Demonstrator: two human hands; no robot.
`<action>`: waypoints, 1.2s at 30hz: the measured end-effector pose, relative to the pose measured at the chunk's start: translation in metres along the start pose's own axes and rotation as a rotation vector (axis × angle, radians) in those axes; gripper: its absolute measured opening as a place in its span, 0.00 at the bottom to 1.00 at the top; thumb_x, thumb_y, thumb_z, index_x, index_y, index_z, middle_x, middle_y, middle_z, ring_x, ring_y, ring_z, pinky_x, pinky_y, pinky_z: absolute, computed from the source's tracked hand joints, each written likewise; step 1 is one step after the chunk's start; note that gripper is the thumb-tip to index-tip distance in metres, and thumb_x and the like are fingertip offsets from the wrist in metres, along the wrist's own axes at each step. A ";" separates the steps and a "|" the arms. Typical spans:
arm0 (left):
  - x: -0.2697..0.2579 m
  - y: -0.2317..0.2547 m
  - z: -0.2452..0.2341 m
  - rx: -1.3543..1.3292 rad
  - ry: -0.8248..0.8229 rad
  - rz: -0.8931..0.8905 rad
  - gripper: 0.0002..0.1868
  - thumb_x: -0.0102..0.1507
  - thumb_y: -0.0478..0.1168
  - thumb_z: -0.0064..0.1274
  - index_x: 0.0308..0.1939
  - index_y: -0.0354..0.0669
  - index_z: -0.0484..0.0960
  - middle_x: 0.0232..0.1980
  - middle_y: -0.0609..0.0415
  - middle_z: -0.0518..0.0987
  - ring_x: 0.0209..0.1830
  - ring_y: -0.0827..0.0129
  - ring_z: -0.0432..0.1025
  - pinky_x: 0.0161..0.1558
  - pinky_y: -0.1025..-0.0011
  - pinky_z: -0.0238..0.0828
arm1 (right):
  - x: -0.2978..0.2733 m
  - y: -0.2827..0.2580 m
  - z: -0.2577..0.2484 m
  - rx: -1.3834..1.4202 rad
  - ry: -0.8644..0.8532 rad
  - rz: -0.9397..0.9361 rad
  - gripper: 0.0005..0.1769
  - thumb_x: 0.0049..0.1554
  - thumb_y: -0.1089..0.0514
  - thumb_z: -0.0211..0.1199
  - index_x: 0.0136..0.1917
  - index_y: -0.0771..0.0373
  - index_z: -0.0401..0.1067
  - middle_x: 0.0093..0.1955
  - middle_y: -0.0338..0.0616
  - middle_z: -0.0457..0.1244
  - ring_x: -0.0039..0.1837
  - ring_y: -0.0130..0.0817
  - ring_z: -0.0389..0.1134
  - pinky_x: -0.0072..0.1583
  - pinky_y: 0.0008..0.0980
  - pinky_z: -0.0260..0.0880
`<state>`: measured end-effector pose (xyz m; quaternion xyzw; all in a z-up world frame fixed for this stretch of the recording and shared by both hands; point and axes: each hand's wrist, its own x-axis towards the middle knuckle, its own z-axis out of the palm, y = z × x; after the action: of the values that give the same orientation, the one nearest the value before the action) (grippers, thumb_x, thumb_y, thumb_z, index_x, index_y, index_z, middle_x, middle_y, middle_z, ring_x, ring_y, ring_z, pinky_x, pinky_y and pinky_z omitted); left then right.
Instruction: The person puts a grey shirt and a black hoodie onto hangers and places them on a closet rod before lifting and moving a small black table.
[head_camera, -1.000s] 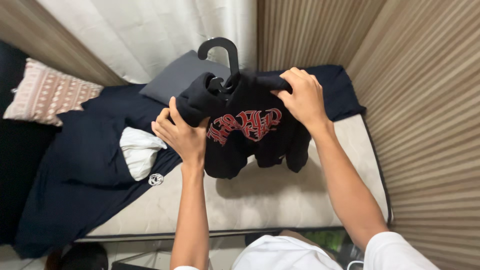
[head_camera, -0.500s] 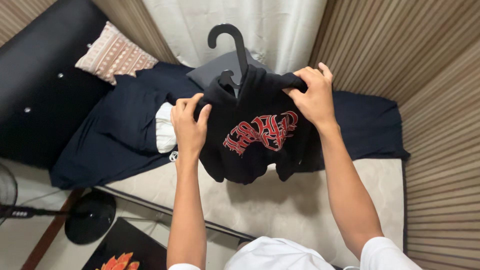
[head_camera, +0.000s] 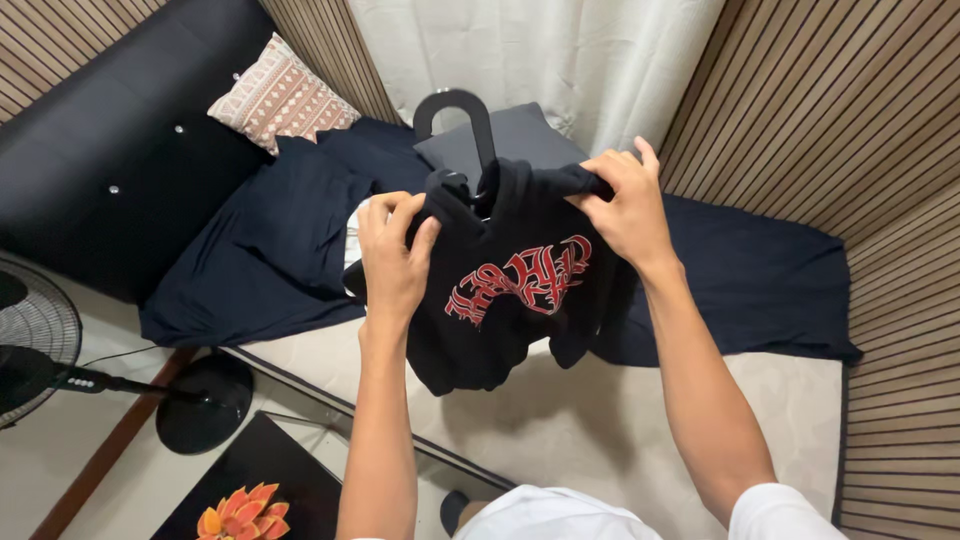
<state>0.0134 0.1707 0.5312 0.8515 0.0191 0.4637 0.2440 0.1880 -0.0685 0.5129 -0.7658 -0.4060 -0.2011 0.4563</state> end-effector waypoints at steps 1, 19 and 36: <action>0.002 0.001 -0.003 -0.016 -0.044 -0.009 0.13 0.61 0.32 0.60 0.49 0.39 0.80 0.47 0.50 0.76 0.50 0.52 0.68 0.54 0.59 0.63 | 0.004 -0.001 0.004 0.048 -0.014 0.024 0.09 0.52 0.61 0.73 0.46 0.61 0.76 0.43 0.38 0.67 0.52 0.38 0.68 0.80 0.57 0.42; 0.002 -0.036 -0.100 0.189 -0.068 -0.075 0.10 0.63 0.30 0.57 0.47 0.38 0.77 0.45 0.49 0.76 0.50 0.51 0.68 0.55 0.56 0.64 | 0.026 -0.046 0.054 0.089 -0.249 -0.044 0.14 0.55 0.59 0.72 0.54 0.66 0.77 0.49 0.48 0.70 0.52 0.43 0.69 0.54 0.37 0.69; -0.010 -0.075 -0.205 0.202 0.025 -0.144 0.08 0.66 0.32 0.57 0.47 0.38 0.77 0.46 0.51 0.77 0.51 0.53 0.69 0.54 0.58 0.64 | 0.019 -0.086 0.126 0.417 -0.164 0.170 0.24 0.53 0.65 0.72 0.62 0.65 0.73 0.51 0.39 0.70 0.55 0.28 0.69 0.59 0.29 0.67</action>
<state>-0.1420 0.3151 0.5833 0.8624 0.1297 0.4512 0.1895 0.1223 0.0702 0.5086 -0.7004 -0.4084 -0.0108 0.5853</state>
